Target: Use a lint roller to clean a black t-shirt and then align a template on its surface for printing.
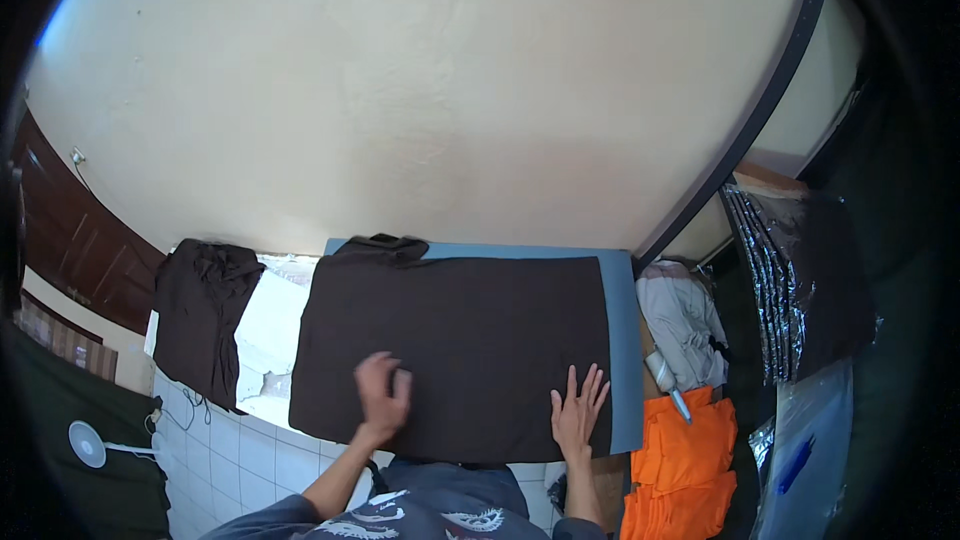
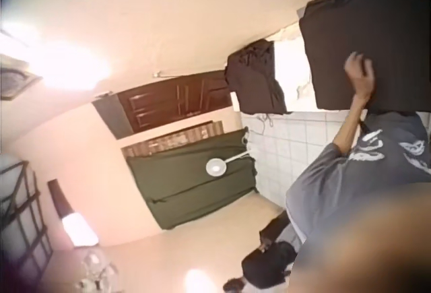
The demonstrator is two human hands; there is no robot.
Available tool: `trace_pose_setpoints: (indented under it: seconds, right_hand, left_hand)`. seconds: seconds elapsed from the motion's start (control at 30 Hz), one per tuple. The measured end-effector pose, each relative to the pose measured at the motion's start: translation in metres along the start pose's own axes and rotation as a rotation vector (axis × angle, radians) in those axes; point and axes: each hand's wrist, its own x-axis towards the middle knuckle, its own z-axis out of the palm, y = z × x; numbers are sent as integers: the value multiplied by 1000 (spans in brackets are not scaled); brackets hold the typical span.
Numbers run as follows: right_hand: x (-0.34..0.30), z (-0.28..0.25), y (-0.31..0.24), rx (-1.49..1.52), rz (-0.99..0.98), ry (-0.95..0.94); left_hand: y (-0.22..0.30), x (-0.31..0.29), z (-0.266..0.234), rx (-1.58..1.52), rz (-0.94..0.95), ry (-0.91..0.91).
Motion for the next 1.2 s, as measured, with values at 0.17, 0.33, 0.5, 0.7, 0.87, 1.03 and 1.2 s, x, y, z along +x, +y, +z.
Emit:
trace_pose_setpoints:
  seconds: [0.17, 0.33, 0.5, 0.7, 0.87, 1.03, 1.2]
  right_hand:
    - [3, 7, 1, -6, -34, 2]
    - [4, 1, 3, -7, -21, 1]
    - [-6, 4, 3, 35, 147, 118]
    - [-38, -5, -66, 297, 241, 411]
    - [-87, 15, -121, 306, 300, 560]
    - [-131, 33, -147, 455, 436, 584]
    - [-147, 32, -151, 451, 500, 573]
  left_hand:
    - [-234, -31, -83, 40, -696, 733]
    - [-361, -72, -126, -179, -1331, 776]
    - [-385, -67, -114, -146, -1550, 570]
    - [-401, -48, -94, -680, -1727, 723]
    - [-427, -54, -95, -701, -1736, 559]
    - [-435, -35, -102, -827, -1662, 517]
    - [-411, 0, -109, -1133, -1083, 740]
